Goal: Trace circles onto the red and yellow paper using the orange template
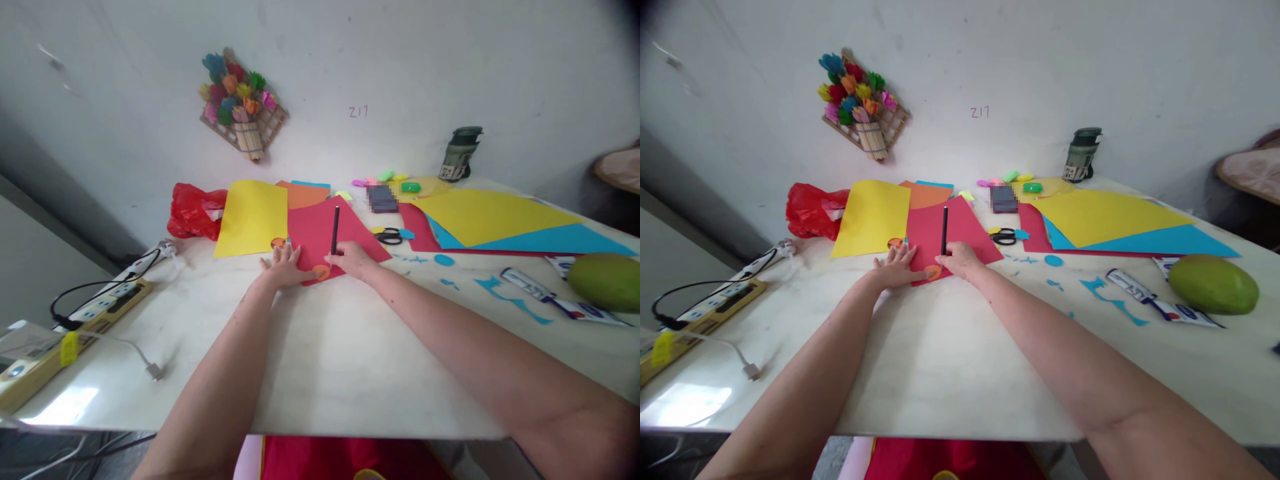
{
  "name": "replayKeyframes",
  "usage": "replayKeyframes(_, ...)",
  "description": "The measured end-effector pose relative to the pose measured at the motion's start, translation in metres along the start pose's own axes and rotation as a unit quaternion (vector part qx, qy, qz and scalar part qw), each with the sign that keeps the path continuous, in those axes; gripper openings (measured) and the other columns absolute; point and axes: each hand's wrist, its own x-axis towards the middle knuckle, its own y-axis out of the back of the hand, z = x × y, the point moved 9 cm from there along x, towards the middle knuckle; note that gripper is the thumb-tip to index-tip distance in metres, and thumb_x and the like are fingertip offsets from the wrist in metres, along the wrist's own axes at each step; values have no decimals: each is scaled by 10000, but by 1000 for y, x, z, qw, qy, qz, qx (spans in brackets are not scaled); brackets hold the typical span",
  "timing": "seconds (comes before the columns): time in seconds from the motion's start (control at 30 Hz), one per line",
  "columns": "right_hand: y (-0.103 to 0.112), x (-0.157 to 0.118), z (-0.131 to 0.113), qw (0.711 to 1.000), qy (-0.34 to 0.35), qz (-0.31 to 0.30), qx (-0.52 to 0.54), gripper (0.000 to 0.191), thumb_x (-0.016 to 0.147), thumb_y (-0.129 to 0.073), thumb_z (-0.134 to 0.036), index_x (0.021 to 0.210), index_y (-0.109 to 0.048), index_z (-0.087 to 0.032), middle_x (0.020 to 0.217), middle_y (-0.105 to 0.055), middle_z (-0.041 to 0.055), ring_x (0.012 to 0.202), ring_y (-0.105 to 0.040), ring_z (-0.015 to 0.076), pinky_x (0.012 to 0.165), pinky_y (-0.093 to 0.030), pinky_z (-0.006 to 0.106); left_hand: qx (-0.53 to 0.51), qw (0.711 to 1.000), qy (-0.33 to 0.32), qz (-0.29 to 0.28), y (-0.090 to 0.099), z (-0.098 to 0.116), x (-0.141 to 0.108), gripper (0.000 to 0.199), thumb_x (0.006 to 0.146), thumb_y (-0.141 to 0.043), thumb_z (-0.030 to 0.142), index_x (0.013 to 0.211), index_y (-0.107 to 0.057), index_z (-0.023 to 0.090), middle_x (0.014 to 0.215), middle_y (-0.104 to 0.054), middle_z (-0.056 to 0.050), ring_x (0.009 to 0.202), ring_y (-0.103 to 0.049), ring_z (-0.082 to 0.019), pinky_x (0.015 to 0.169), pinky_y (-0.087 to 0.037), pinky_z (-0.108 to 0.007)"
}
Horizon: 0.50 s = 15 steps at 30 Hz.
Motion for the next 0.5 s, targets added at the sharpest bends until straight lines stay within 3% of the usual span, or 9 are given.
replayKeyframes(0.5, 0, 1, -1, 1000, 5, -1, 1, 200, 636, -541, -321, 686, -594, -135, 642, -580, 20, 588, -487, 101, 532, -368, 204, -6, 1000, -2, -5, 1, 1, -2, 864, 619, -317, 713, 1307, 14, 310, 1359, 115, 10, 1187, 157, -313, 867, -16, -632)
